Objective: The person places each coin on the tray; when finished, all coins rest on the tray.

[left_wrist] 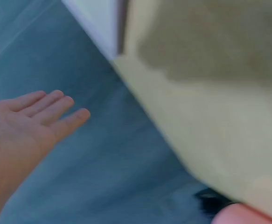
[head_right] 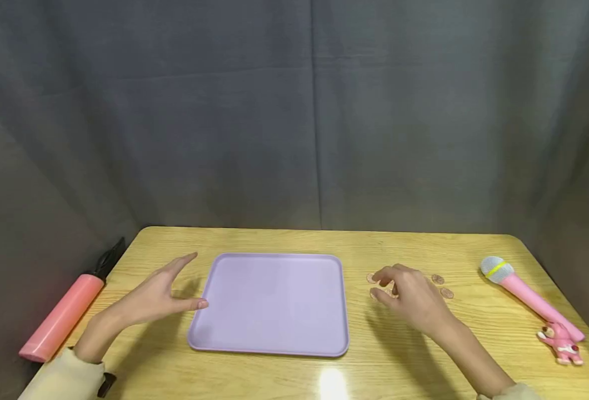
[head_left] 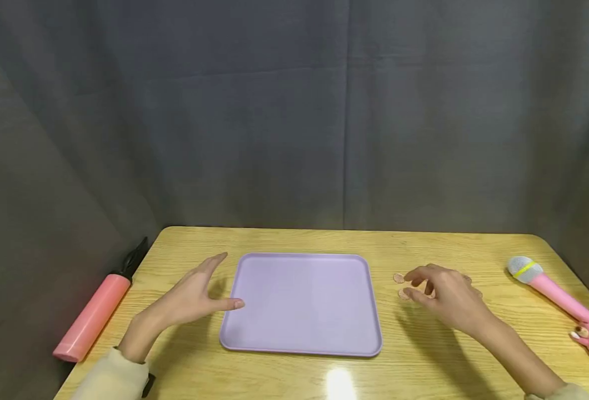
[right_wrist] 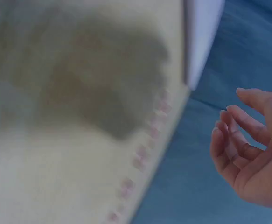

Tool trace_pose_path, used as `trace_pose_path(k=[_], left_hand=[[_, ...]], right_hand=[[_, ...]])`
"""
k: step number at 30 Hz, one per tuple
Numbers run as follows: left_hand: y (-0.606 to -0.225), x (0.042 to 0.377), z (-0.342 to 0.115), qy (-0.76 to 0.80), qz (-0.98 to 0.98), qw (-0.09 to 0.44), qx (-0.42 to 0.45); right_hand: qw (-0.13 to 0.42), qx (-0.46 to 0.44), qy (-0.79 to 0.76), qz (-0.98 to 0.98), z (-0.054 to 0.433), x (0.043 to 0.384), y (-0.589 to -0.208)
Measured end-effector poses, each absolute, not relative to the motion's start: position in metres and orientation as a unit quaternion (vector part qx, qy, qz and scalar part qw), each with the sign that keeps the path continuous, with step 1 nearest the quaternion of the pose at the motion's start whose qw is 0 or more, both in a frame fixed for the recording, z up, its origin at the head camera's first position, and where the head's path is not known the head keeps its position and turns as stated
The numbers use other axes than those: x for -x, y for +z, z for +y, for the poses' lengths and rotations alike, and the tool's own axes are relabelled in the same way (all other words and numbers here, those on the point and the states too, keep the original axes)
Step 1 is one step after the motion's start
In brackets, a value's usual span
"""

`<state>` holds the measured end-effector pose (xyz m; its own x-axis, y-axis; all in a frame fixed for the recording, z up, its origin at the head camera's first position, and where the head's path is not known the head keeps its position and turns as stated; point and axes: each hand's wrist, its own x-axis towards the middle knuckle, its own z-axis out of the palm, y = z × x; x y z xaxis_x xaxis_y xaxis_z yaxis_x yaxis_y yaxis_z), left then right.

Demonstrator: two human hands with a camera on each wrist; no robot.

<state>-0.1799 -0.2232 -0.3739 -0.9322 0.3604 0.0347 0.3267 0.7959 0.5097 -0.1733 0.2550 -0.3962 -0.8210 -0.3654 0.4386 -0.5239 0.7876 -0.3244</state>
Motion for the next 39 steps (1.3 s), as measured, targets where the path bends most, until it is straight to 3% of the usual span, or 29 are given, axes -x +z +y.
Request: trace_pose_path(k=[5, 19, 39], left_hand=[[-0.403, 0.176, -0.233, 0.279, 0.939, 0.06, -0.192], [-0.434, 0.16, -0.236, 0.292, 0.926, 0.111, -0.213], [-0.434, 0.16, -0.235, 0.258, 0.935, 0.103, -0.223]], right_hand=[[0.136, -0.239, 0.21, -0.938, 0.25, 0.176, -0.425], [0.181, -0.278, 0.145, -0.932, 0.232, 0.175, -0.457], [0.218, -0.277, 0.126, -0.927, 0.235, 0.16, -0.464]])
